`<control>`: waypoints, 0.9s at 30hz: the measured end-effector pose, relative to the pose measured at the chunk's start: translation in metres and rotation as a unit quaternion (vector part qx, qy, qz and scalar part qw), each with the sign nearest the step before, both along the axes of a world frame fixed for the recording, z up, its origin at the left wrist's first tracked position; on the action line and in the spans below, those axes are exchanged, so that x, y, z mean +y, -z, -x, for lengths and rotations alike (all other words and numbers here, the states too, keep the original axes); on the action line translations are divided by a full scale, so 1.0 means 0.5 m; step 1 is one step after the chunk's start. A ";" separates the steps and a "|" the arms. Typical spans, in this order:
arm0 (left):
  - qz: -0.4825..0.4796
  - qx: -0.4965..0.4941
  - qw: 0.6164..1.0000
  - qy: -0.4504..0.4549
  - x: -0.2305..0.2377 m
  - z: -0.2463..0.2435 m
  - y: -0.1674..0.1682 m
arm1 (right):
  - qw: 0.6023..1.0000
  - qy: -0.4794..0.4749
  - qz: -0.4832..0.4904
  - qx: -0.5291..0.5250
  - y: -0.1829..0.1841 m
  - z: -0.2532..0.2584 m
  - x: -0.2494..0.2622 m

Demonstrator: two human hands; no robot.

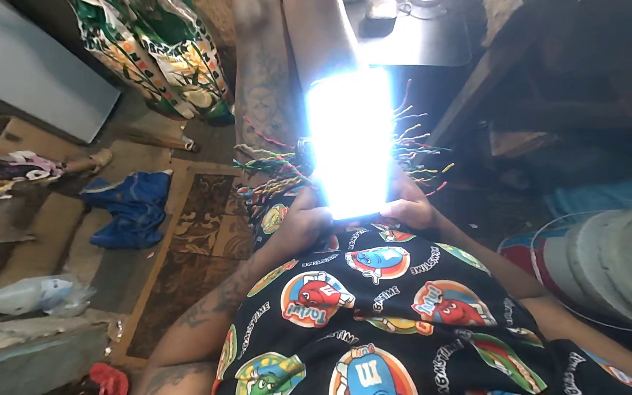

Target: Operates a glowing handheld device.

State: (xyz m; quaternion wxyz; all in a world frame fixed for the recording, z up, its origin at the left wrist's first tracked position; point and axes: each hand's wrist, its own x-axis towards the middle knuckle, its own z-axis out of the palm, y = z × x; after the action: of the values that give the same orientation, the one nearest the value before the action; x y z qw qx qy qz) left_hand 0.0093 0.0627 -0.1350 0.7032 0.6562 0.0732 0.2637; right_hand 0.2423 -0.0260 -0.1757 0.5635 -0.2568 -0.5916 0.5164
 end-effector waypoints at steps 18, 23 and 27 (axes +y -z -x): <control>0.025 0.003 1.000 0.005 -0.002 -0.001 0.003 | 0.998 0.050 0.029 -0.028 -0.018 -0.020 -0.009; 0.018 -0.002 1.000 0.007 0.000 -0.001 0.004 | 0.993 0.088 0.041 -0.073 -0.006 -0.051 -0.025; 0.026 0.029 0.999 -0.002 -0.011 0.000 -0.025 | 0.976 0.149 0.079 -0.134 -0.042 -0.039 -0.036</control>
State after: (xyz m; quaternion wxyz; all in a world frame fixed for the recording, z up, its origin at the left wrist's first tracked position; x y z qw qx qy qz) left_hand 0.0091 0.0570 -0.1226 0.7169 0.6452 0.1016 0.2439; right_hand 0.2616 -0.0437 -0.1546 0.5274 -0.4527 -0.5743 0.4326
